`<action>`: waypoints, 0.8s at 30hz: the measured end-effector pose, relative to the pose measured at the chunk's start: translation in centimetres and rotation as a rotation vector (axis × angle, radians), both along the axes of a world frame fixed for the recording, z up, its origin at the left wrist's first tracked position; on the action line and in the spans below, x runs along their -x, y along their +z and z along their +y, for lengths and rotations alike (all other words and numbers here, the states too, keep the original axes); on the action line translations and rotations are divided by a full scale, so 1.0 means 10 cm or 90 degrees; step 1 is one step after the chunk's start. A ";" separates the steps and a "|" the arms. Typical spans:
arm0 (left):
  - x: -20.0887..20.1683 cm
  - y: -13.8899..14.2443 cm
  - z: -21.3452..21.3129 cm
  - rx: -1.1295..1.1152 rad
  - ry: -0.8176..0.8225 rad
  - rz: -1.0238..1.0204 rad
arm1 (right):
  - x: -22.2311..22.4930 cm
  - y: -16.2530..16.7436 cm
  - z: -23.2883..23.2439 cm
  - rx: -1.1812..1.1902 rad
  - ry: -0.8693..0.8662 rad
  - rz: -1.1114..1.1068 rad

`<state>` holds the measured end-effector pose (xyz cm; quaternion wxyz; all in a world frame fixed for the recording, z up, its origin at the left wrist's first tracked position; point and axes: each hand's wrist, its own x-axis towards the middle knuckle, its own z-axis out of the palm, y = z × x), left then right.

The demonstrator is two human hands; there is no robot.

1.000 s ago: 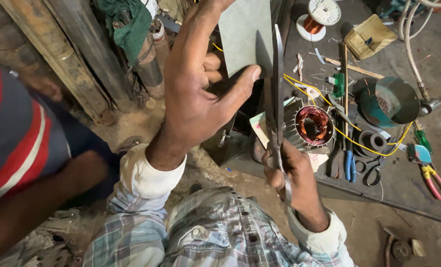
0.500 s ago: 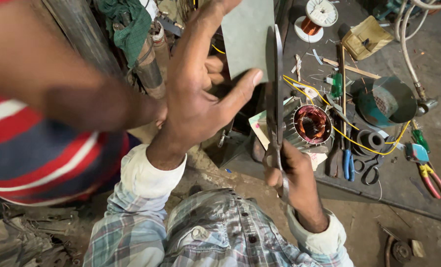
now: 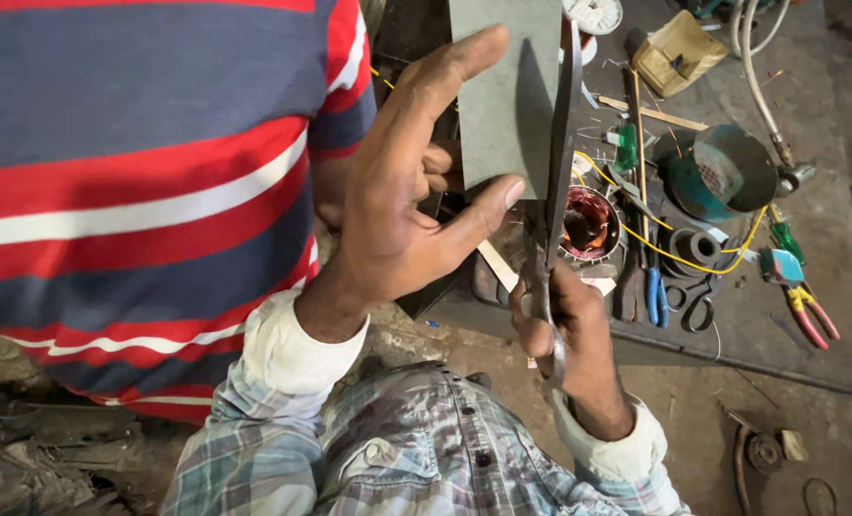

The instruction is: The person cuts a piece of gray sheet material with shears and then wraps it around a copper-wound stator core. The person handles the stator core and the cut sheet, positioning the sheet around the core's outer surface.

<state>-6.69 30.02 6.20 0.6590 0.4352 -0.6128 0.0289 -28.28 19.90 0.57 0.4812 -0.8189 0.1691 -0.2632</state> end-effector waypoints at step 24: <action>0.85 -0.19 -0.31 -0.043 -0.045 0.011 | 0.70 -0.16 -0.30 -0.028 0.016 -0.067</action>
